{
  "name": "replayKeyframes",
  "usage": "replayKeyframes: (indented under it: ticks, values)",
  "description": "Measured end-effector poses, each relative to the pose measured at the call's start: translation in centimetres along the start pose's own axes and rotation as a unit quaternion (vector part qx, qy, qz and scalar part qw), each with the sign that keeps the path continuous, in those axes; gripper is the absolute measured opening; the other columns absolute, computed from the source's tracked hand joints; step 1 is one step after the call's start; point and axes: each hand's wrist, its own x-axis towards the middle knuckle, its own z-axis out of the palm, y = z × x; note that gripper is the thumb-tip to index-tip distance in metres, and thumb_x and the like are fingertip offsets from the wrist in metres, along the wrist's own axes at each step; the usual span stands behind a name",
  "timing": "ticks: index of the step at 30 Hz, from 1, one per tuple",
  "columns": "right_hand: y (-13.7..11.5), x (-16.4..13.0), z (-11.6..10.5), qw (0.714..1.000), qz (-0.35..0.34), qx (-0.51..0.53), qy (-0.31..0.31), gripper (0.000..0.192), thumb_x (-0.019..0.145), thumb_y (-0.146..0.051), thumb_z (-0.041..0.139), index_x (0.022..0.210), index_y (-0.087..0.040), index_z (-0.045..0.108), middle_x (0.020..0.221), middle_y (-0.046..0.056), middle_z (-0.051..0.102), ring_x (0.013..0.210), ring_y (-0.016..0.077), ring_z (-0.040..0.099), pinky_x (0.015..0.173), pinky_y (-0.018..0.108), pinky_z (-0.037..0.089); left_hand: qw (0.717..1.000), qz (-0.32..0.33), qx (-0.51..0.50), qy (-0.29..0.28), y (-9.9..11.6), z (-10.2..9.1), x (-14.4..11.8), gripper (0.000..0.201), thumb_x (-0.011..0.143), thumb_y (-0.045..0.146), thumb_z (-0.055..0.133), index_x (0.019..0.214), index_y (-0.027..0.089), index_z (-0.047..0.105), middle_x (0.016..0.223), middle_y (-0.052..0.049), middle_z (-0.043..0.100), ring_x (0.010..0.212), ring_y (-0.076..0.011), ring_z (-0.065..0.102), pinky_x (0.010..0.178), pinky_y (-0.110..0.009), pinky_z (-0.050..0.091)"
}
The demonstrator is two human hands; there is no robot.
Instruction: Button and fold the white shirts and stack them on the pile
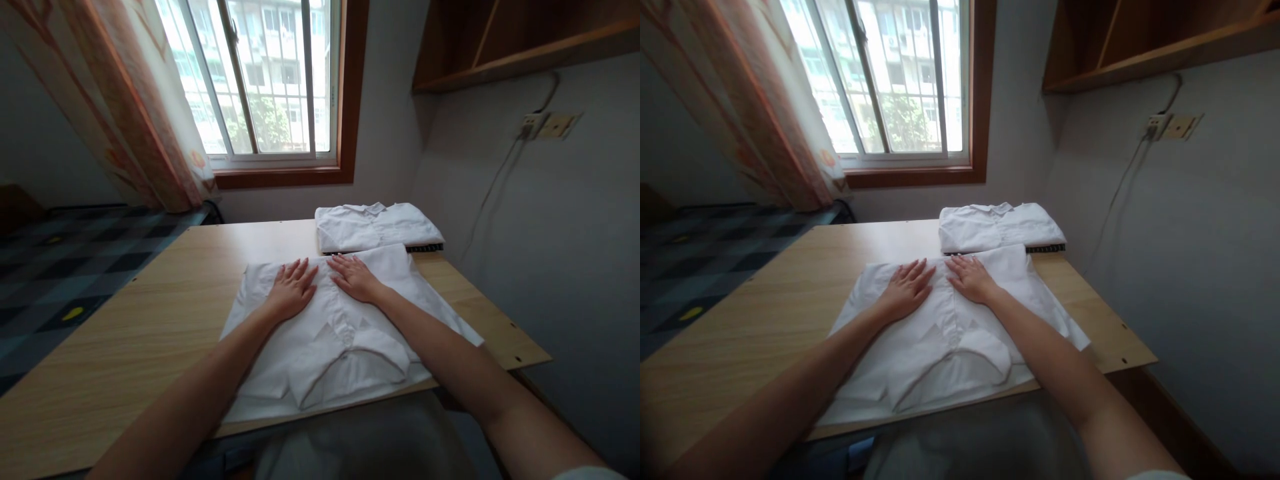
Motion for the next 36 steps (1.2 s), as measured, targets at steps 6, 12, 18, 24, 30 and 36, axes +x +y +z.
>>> replayKeyframes:
  ticks: [6, 12, 18, 24, 30, 36]
  values:
    - [0.3, -0.2, -0.2, 0.998, 0.049, -0.002, -0.041, 0.060, 0.100, -0.055, 0.028, 0.151, -0.025, 0.033, 0.159, 0.005, 0.028, 0.148, 0.0219, 0.021, 0.120, 0.050, 0.008, 0.999, -0.022, -0.006, -0.041, 0.3, -0.7, 0.3, 0.057, 0.097, 0.051, 0.032, 0.150, 0.030, 0.034, 0.160, -0.005, 0.026, 0.147, -0.0309, 0.022, 0.116, -0.061, 0.012]
    - [0.0, -0.3, -0.3, 0.995, 0.083, -0.004, -0.047, 0.062, 0.100, -0.056, 0.025, 0.152, -0.023, 0.031, 0.159, 0.006, 0.028, 0.148, 0.0205, 0.021, 0.120, 0.049, 0.006, 0.998, -0.045, -0.020, -0.044, 0.1, -0.8, 0.2, 0.064, 0.094, 0.060, 0.031, 0.151, 0.031, 0.033, 0.160, -0.005, 0.027, 0.147, -0.0326, 0.022, 0.115, -0.061, 0.011]
    - [0.6, -0.5, -0.3, 0.993, 0.117, -0.011, -0.032, 0.060, 0.101, -0.054, 0.025, 0.149, -0.021, 0.037, 0.157, 0.007, 0.032, 0.146, 0.0210, 0.024, 0.120, 0.048, 0.007, 0.995, -0.082, -0.009, -0.054, -0.5, -1.4, 0.2, 0.066, 0.094, 0.063, 0.028, 0.150, 0.029, 0.035, 0.159, -0.006, 0.029, 0.147, -0.0302, 0.023, 0.116, -0.059, 0.011]
    - [1.6, -0.9, -0.4, 0.989, 0.147, -0.020, -0.022, 0.056, 0.101, -0.051, 0.026, 0.148, -0.022, 0.039, 0.157, 0.006, 0.034, 0.145, 0.0202, 0.027, 0.120, 0.046, 0.009, 0.988, -0.136, -0.008, -0.068, -2.5, -1.8, 0.2, 0.060, 0.099, 0.053, 0.018, 0.149, 0.027, 0.038, 0.158, -0.005, 0.031, 0.147, -0.0274, 0.023, 0.117, -0.053, 0.014]
    - [2.9, -1.3, -0.9, 0.981, 0.190, -0.042, -0.014, 0.056, 0.101, -0.052, 0.027, 0.146, -0.023, 0.042, 0.154, 0.007, 0.039, 0.142, 0.0233, 0.033, 0.118, 0.044, 0.014, 0.983, -0.166, -0.003, -0.077, -3.3, -2.1, 0.3, 0.059, 0.099, 0.050, 0.020, 0.148, 0.026, 0.039, 0.158, -0.007, 0.031, 0.147, -0.0270, 0.023, 0.118, -0.049, 0.016]
    - [5.0, -1.9, -1.5, 0.968, 0.236, -0.079, 0.029, 0.051, 0.100, -0.050, 0.033, 0.139, -0.024, 0.052, 0.143, 0.009, 0.051, 0.132, 0.0247, 0.043, 0.112, 0.039, 0.026, 0.979, -0.192, 0.017, -0.064, -3.8, -2.0, 0.2, 0.060, 0.098, 0.051, 0.021, 0.148, 0.025, 0.041, 0.156, -0.007, 0.035, 0.146, -0.0285, 0.026, 0.117, -0.044, 0.018]
